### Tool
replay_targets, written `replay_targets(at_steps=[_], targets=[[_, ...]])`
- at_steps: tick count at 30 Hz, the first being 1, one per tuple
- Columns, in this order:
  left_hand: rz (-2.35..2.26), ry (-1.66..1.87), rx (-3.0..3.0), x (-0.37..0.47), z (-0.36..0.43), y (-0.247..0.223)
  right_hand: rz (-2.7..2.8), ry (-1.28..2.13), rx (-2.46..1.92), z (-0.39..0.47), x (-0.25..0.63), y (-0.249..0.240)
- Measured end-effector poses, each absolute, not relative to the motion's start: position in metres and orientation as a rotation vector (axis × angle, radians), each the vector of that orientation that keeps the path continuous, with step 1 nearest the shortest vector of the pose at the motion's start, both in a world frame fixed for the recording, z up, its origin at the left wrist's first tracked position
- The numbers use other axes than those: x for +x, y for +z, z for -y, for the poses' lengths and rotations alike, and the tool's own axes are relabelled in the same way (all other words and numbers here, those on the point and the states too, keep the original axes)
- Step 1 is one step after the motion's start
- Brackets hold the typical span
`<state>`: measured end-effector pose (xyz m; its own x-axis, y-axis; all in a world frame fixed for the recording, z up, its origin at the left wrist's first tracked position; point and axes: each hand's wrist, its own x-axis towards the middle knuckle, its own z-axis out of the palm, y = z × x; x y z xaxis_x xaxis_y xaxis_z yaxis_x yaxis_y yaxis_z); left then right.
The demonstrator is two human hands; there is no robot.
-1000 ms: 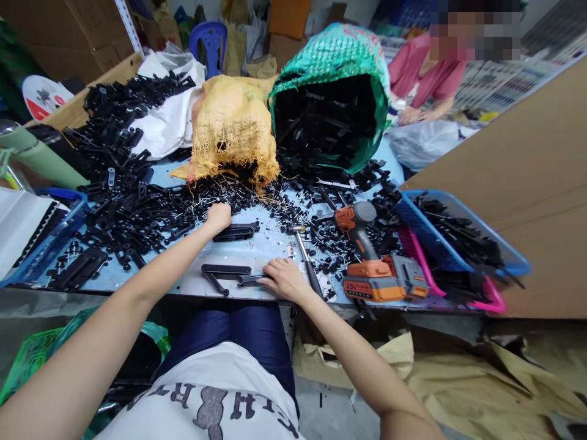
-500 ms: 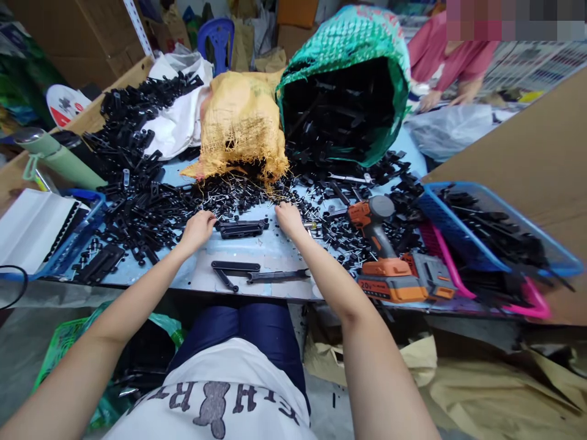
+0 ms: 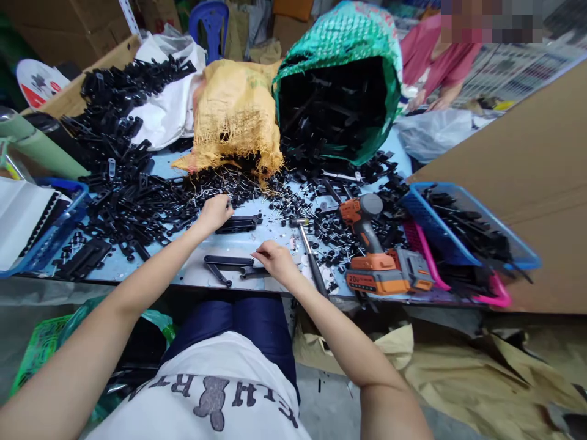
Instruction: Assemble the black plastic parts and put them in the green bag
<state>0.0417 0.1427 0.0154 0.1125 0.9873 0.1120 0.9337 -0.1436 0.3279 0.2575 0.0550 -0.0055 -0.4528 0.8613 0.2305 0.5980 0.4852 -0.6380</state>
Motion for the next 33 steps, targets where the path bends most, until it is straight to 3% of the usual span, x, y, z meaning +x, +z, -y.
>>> replay_targets(at_steps=[4, 8, 13, 22, 33], targets=[[-1.835, 0.958, 2.033, 0.014, -0.07, 0.004, 2.407, 0.526, -1.162, -0.048, 0.253, -0.001], [-1.771, 1.092, 1.775, -0.003, -0.014, -0.016, 2.587, 0.374, -1.163, -0.039, 0.246, 0.001], [-1.731, 1.071, 1.852, -0.004, 0.0, -0.022, 2.433, 0.509, -1.083, -0.034, 0.25, -0.01], [-1.753, 0.723, 2.307, -0.004, 0.003, -0.016, 2.567, 0.283, -1.077, -0.035, 0.25, -0.016], [-1.638, 0.613, 2.614, 0.007, 0.009, -0.035, 2.426, 0.449, -0.85, -0.034, 0.272, -0.046]])
